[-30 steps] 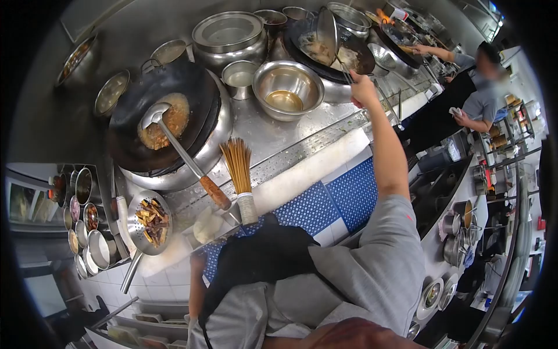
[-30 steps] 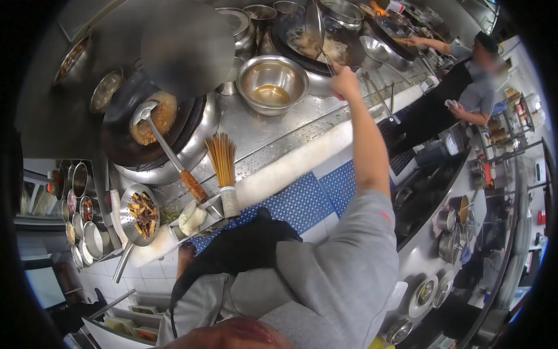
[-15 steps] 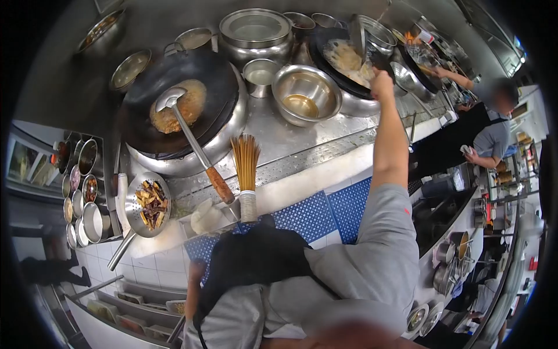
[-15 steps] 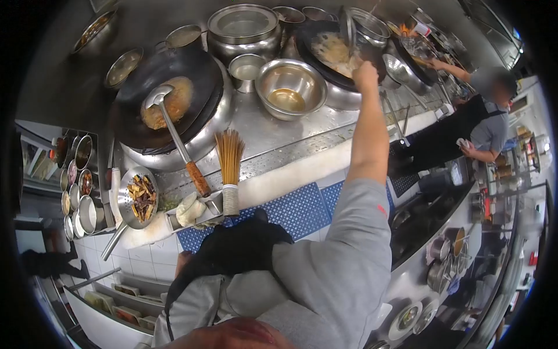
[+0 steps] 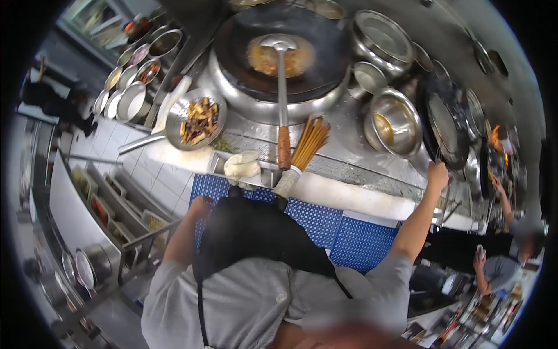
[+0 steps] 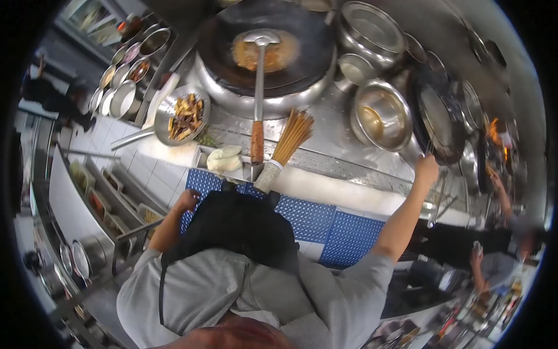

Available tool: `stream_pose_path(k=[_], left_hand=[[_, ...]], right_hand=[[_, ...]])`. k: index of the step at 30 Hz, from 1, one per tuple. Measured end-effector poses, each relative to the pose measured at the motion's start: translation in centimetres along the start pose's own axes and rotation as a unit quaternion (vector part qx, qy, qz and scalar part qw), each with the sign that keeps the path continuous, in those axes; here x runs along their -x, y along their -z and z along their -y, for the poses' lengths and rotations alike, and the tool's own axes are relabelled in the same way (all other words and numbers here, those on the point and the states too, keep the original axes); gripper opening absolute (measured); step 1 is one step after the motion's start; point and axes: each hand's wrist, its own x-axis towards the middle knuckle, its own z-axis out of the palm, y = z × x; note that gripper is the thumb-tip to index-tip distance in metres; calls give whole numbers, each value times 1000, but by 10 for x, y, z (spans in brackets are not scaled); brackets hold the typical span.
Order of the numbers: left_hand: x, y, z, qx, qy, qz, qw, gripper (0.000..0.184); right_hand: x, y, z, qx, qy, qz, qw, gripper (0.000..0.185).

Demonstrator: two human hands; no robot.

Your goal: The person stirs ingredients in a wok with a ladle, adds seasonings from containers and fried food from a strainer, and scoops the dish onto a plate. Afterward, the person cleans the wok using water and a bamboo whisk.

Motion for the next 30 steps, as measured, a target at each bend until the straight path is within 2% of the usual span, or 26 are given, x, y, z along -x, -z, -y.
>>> stream_pose_path(k=[1,3,4,5,6,7,9,11,14,15,17,20,21,23,24,26,27,28,30], left_hand=[[17,13,-20,36,41,15,998,32],[14,16,-16,24,24,13,999,34],[13,17,-14,16,10,12,1000,35],[15,19,-14,1,1,17,1000,35],[15,23,-15,-16,-12,22,1000,34],[13,29,-14,-34,-26,28,999,33],[-23,21,13,-91,-109,29,989,32],[-50,31,29,-120,-176,26,977,31],[-70,56,27,-111,-224,20,968,30],[-76,64,32,-101,-219,2,971,30],[-91,80,41,-77,-211,-35,974,31],[-110,91,90,-26,-226,-51,972,32],[-111,96,104,-11,-227,-54,972,33],[-114,114,123,-90,-180,59,978,31],[-110,126,123,-130,-156,112,973,31],[-99,149,105,-195,-213,203,936,29],[-73,170,77,-150,-207,226,940,26],[-47,190,50,-106,-200,249,942,24],[-8,221,-7,-32,-264,297,917,19]], right_hand=[[18,11,18,-11,31,-55,998,41],[52,22,45,-37,81,-162,983,43],[67,26,67,-190,124,-81,970,44],[87,32,95,-337,159,1,928,45],[129,69,139,-345,185,81,917,47],[161,83,178,-437,249,131,854,51],[204,84,246,-423,379,135,812,61],[231,95,301,-350,436,166,812,62],[220,81,351,-197,353,164,900,67],[222,85,354,-248,351,77,900,60],[231,112,357,-416,185,262,851,53],[238,98,372,-498,111,209,834,47],[238,96,378,-535,91,240,805,43],[233,97,388,-609,55,297,733,36],[240,102,393,-623,25,311,717,23],[245,113,388,-647,29,346,678,22],[245,116,388,-659,34,365,657,22],[242,118,392,-632,53,345,692,28],[234,118,409,-579,88,304,752,40]])
